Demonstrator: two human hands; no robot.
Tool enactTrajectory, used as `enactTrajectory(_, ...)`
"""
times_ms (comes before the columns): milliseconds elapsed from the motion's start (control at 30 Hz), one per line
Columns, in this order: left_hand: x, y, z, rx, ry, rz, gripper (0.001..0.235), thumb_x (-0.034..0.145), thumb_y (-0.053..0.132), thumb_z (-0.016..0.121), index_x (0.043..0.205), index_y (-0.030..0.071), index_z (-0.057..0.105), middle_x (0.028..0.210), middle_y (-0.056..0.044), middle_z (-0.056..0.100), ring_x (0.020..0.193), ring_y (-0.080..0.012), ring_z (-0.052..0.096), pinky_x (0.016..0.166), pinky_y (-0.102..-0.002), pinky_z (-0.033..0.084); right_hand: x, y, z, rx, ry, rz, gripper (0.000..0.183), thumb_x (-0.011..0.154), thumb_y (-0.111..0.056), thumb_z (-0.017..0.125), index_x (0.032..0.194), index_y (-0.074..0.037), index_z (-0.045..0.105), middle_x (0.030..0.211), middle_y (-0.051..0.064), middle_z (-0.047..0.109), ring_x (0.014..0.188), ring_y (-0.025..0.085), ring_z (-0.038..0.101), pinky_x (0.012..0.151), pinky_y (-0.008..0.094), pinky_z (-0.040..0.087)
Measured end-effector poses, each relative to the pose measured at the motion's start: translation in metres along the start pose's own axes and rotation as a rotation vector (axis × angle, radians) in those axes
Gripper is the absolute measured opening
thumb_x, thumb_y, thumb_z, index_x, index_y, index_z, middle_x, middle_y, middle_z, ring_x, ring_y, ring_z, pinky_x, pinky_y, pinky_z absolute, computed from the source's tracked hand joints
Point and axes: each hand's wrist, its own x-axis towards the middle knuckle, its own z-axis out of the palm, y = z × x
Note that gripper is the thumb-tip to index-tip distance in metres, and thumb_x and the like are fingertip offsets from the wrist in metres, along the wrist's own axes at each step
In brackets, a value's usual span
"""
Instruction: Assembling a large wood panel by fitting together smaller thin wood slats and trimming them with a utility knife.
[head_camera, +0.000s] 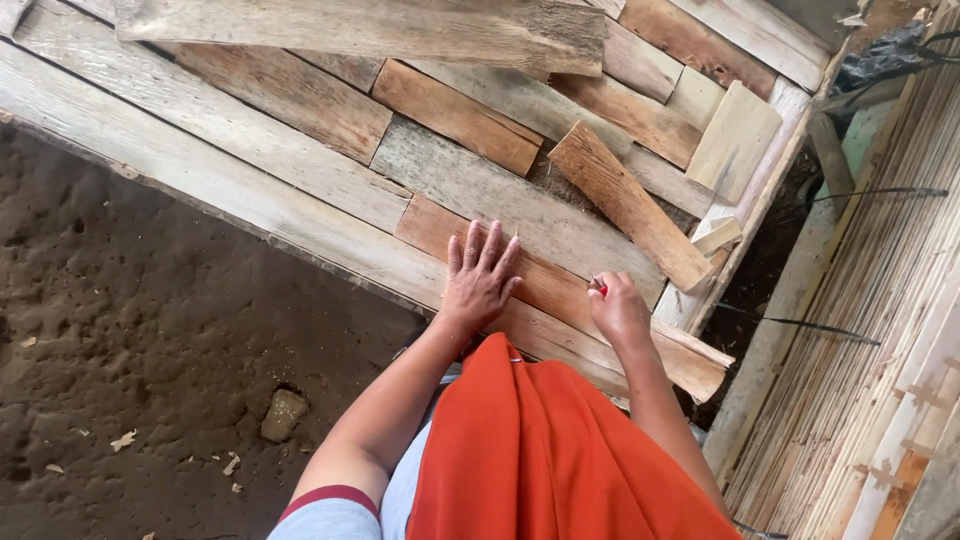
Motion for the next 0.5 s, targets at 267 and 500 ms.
enactTrajectory(267, 0.006, 0.018, -0.027, -0.009, 0.287, 0.149, 0.062, 0.086, 0.034, 0.063, 0.145, 0.026, 0.049, 0.145, -0.008, 0.042, 0.153, -0.0369, 0.019, 0.118, -0.066, -0.011, -0.036, -0.007, -0.046, -0.006, -0.066, 0.068, 0.020, 0.084, -0.033, 0.064, 0.102, -0.033, 0.073, 0.105, -0.001, 0.070, 0.107, 0.033, 0.069, 0.094, 0.050, 0.057)
enactTrajectory(500, 0.007, 0.024, -0.021, 0.031, 0.352, 0.212, 0.024, 0.068, 0.013, 0.066, 0.089, 0.017, 0.055, 0.103, -0.004, 0.051, 0.117, -0.0316, 0.050, 0.109, -0.062, 0.038, -0.070, -0.027, -0.068, -0.099, -0.154, 0.010, 0.035, 0.083, -0.036, 0.074, 0.112, -0.020, 0.064, 0.130, -0.001, 0.057, 0.107, 0.039, 0.070, 0.095, 0.055, 0.058)
